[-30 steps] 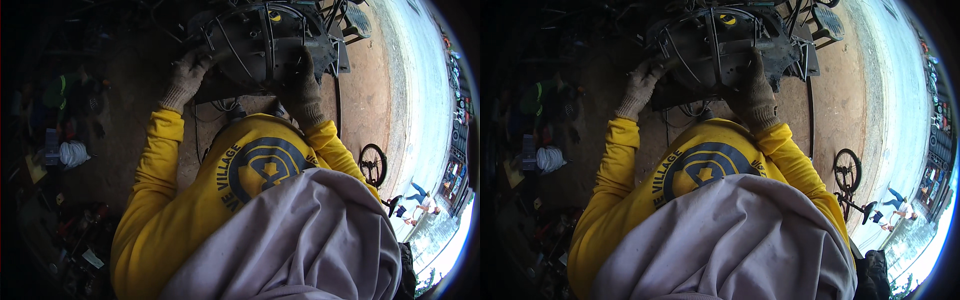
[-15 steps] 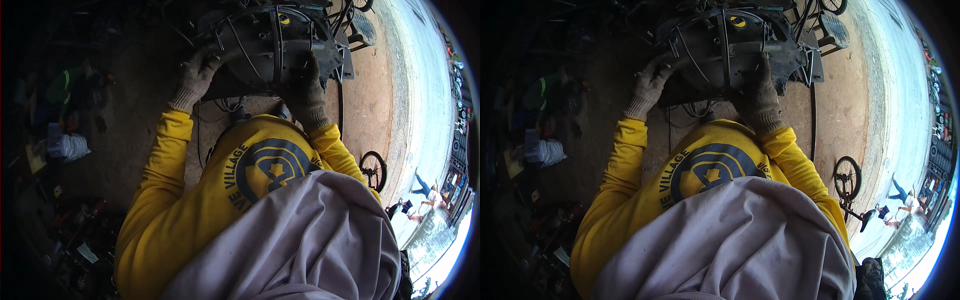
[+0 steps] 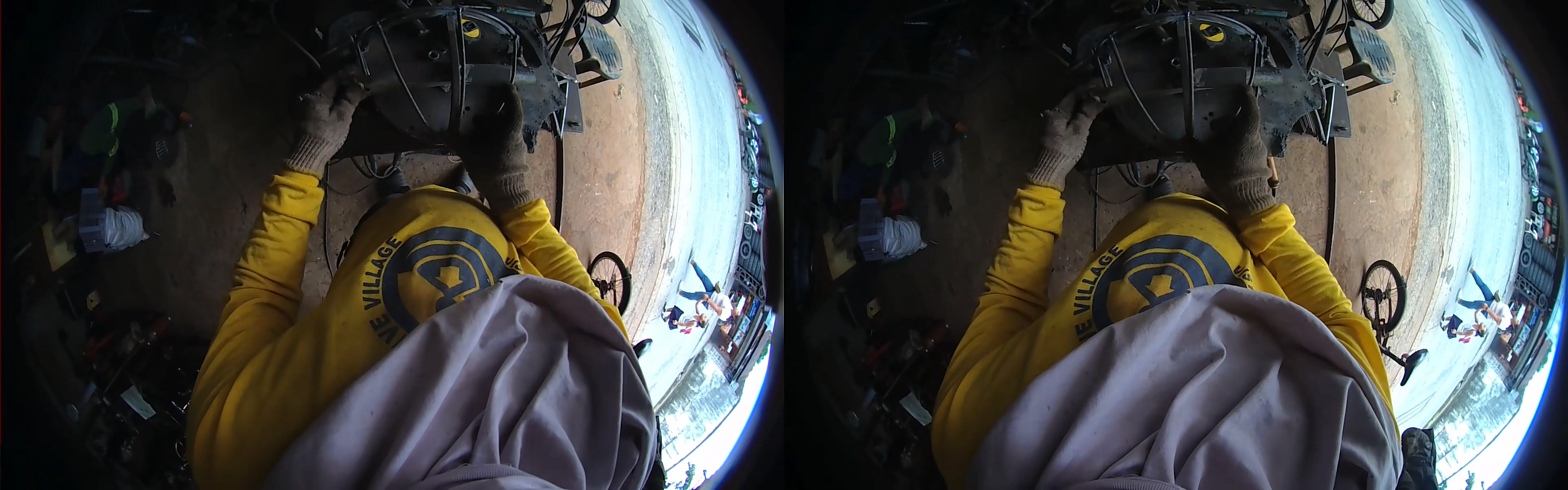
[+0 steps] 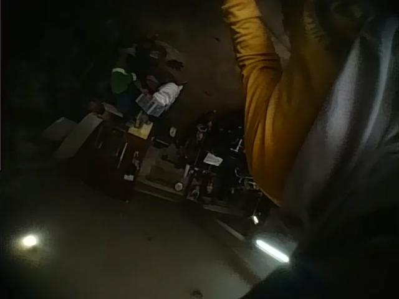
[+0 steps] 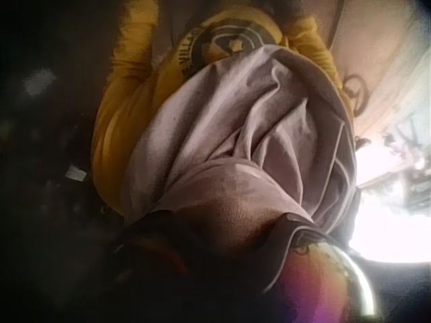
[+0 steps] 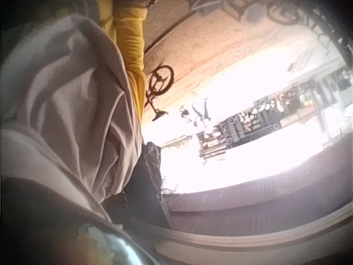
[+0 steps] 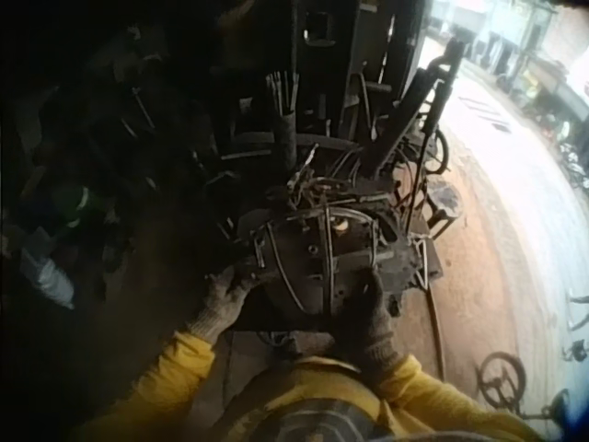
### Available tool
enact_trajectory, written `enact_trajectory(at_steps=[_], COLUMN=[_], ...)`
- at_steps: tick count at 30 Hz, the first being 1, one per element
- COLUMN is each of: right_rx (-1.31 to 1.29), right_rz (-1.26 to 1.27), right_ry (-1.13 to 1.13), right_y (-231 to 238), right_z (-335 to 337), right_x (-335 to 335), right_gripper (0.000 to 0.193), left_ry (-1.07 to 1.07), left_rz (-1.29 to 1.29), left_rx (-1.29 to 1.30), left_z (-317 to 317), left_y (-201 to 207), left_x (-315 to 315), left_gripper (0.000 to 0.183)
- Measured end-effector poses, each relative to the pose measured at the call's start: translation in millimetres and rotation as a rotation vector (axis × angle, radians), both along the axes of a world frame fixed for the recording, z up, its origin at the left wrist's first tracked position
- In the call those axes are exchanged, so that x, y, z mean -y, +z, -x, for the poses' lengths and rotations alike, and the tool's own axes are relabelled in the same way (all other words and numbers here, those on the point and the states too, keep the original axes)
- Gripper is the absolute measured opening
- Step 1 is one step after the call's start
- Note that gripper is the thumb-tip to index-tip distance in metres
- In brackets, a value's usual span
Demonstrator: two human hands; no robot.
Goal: The person measures a spherical wire metal structure with a tape measure, then uses an angle grinder to smooth or cut parts of the structure on a workbench.
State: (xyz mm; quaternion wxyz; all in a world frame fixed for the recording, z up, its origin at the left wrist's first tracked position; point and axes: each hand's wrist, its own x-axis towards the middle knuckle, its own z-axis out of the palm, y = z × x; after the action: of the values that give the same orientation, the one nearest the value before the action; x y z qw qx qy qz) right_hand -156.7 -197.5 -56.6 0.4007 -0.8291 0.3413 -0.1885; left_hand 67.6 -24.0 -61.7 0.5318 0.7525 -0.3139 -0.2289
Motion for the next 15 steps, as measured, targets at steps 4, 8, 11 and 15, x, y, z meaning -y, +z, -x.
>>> enact_trajectory(at_steps=[4, 8, 11, 15], right_rx=[0.132, 0.266, -0.071, -0.042], right_rz=[-0.103, 0.071, -0.074, -0.404], right_ry=[0.020, -0.202, -0.301, -0.169], right_y=[13, 22, 21, 2], right_z=[18, 24, 25, 12], right_x=[11, 53, 111, 149], right_gripper=[0.107, 0.068, 0.057, 0.055], left_ry=[-0.011, 0.069, 0.080, 0.171], left_rz=[-0.024, 0.013, -0.041, -0.112], left_rx=[-0.011, -0.139, -0.129, -0.218], left_z=[0, -3, 1, 3], left_y=[2, -15, -9, 4], left_x=[-3, -7, -4, -1], left_gripper=[0.028, 0.032, 0.032, 0.034])
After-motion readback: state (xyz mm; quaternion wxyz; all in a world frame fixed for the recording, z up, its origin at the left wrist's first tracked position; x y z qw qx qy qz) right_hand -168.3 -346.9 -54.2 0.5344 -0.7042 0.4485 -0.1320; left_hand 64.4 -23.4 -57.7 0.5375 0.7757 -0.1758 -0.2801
